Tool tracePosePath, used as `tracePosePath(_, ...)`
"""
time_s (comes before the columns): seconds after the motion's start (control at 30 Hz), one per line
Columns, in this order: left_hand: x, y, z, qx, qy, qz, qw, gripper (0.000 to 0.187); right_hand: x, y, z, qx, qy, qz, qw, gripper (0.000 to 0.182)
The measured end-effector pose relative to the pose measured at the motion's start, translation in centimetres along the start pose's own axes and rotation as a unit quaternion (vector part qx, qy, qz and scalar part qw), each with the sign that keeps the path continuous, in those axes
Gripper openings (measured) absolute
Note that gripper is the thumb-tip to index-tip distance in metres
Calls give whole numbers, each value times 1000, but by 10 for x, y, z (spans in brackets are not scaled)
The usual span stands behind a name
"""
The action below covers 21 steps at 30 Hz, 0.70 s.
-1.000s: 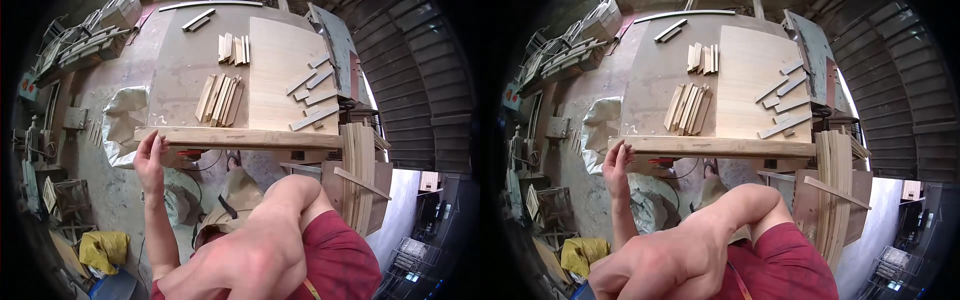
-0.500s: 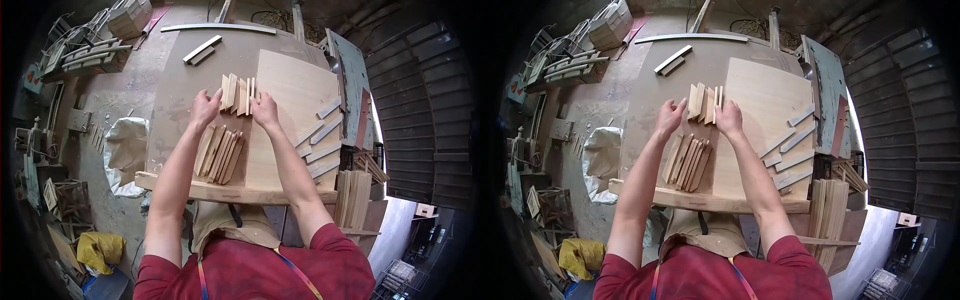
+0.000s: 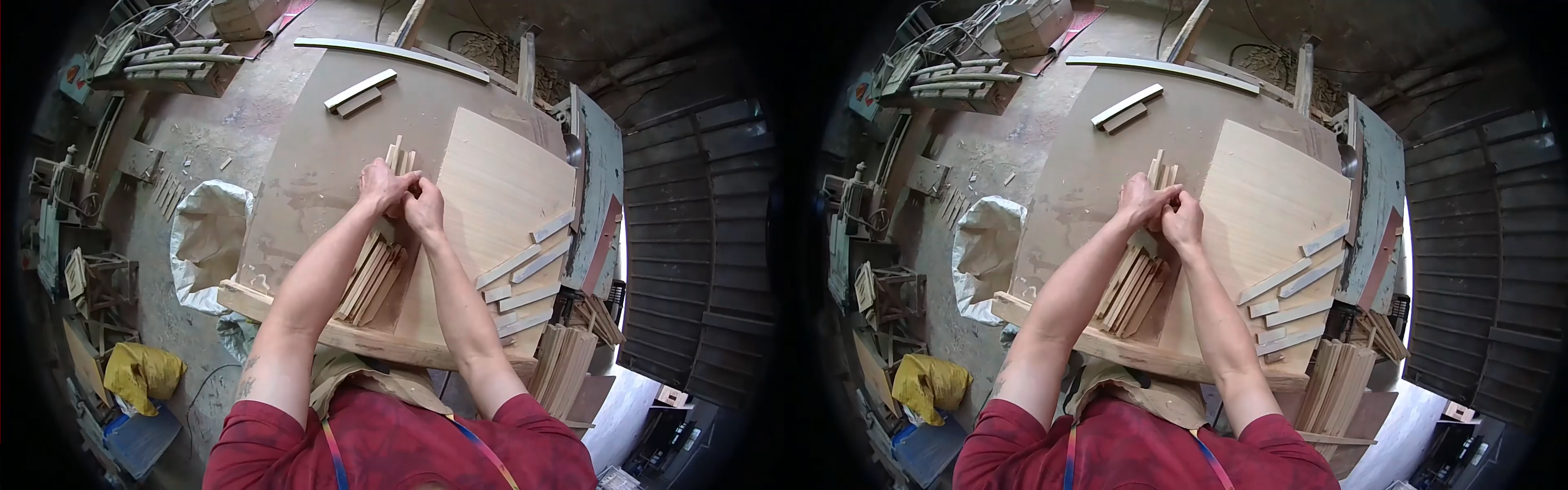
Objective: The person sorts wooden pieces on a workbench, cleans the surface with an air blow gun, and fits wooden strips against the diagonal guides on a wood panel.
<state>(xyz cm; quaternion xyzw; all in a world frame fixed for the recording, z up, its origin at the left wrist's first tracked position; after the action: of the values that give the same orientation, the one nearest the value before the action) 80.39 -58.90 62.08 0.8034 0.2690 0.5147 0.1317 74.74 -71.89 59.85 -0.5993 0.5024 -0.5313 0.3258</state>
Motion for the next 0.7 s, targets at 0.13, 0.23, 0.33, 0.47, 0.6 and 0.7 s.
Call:
tracePosePath(0.13, -5, -23, 8, -5, 58, -78, 995, 75, -8, -1, 3, -13, 5, 205, 979, 23)
tracePosePath(0.23, -15, -46, 16, 26, 9, -222, 975, 68, -21, -19, 3, -1, -14, 236, 972, 22)
tracePosePath(0.33, -8, -59, 14, 24, -28, -386, 922, 58, -32, -35, -6, 39, -26, 245, 969, 21)
tracePosePath(0.47, 45, -57, -45, -30, -63, -597, 799, 49, -43, -77, -42, 107, -31, 237, 965, 18)
tracePosePath(0.6, 99, -83, -119, -153, 80, -584, 793, 57, -58, -131, -113, 163, -39, 270, 948, 22)
tracePosePath(0.7, 152, -125, -201, -179, 124, -545, 809, 62, -80, -166, -181, 217, -79, 222, 947, 26)
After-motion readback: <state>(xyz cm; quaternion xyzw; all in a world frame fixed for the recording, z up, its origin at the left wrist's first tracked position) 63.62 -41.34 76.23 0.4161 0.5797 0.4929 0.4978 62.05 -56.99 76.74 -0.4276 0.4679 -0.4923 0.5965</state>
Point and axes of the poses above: each hand's wrist, its own z-axis towards the middle knuckle, its own x-axis out of the back of the hand, y = z × x, the point moved 4 cm from there along z, towards the middle knuckle, and after that the axes turned 10 degrees about z, right-handed, at the moved point
